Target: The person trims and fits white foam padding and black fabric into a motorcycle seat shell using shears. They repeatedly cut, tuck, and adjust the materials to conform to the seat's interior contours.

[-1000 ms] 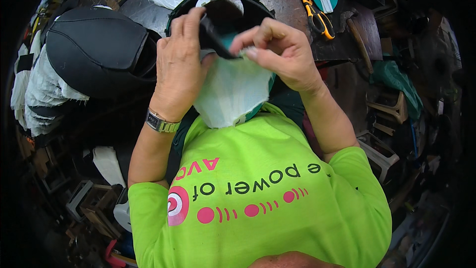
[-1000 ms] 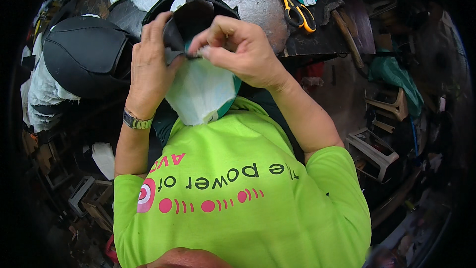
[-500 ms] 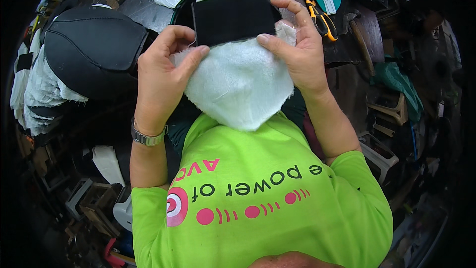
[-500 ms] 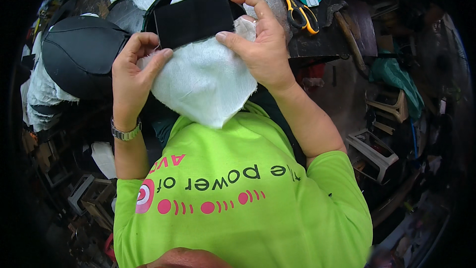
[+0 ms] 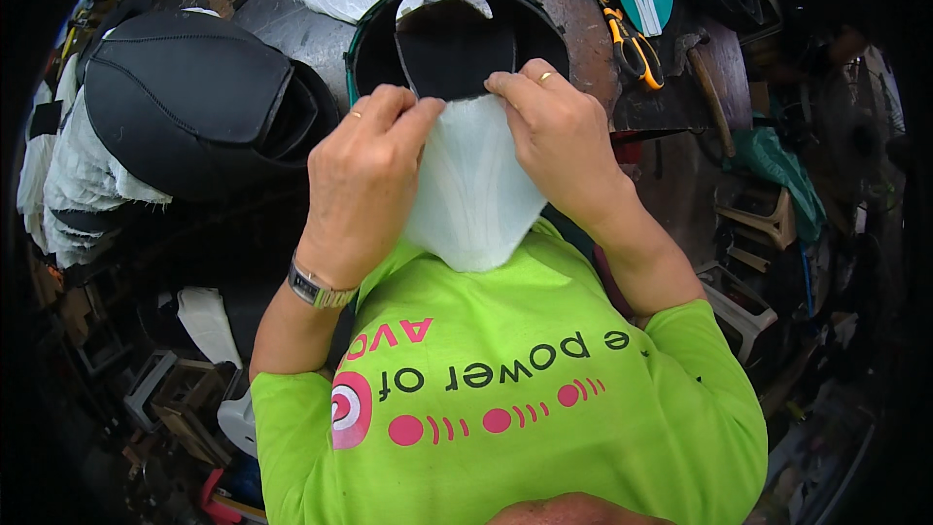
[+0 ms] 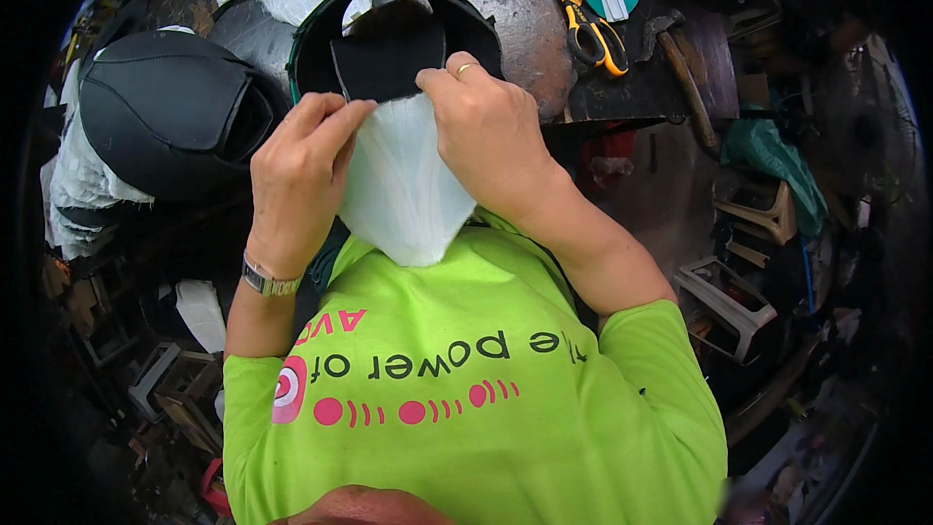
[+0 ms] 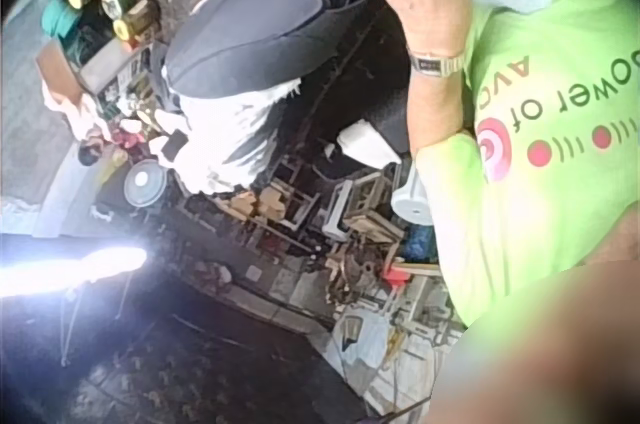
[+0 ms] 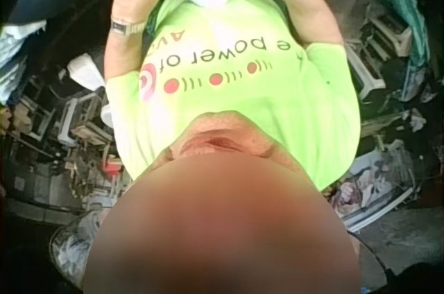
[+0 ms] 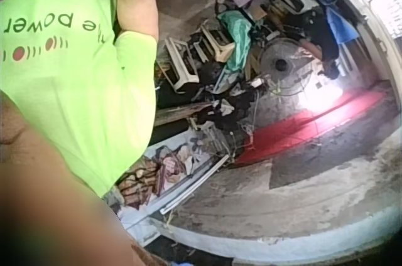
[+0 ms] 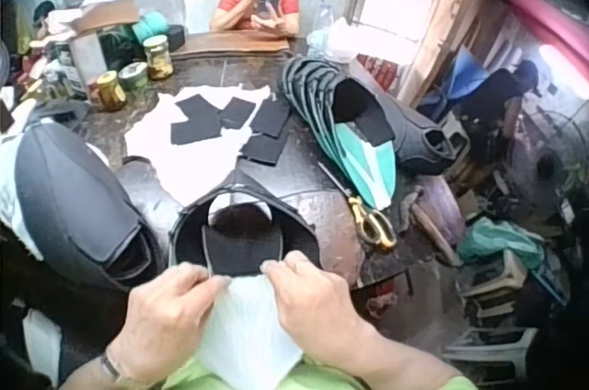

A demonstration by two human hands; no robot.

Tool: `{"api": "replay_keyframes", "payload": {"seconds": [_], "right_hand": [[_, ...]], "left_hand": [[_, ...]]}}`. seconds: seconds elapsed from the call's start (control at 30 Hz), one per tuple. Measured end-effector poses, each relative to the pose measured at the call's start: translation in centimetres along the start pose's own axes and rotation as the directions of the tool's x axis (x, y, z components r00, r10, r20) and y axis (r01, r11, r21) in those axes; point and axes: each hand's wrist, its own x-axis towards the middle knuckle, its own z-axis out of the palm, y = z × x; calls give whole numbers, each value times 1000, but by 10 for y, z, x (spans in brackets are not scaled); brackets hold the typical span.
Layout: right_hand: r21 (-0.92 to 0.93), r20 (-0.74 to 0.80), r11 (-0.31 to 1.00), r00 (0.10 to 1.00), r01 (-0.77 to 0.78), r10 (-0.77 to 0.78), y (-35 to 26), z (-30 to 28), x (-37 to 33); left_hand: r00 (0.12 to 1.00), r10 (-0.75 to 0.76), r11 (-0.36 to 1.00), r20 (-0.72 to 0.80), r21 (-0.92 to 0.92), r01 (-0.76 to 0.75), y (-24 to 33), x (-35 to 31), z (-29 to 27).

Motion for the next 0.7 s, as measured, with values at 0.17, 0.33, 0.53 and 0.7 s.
{"api": "replay_keyframes", "payload": {"seconds": [0.17, 0.33, 0.53, 0.7], "right_hand": [[-79, 23, 997, 1000, 2, 0, 4, 8, 4], [-97, 43, 995, 999, -25, 30, 7, 9, 2], [-90, 45, 995, 998, -32, 36, 11, 11, 3], [-62, 75, 994, 993, -89, 93, 14, 11, 4]], "left_hand": [[994, -93, 994, 52, 63, 90, -8, 8, 10], [991, -124, 992, 51, 40, 122, -12, 6, 15], [983, -160, 987, 87, 41, 157, -14, 6, 15], [978, -178, 984, 109, 16, 178, -17, 8, 14]]}}
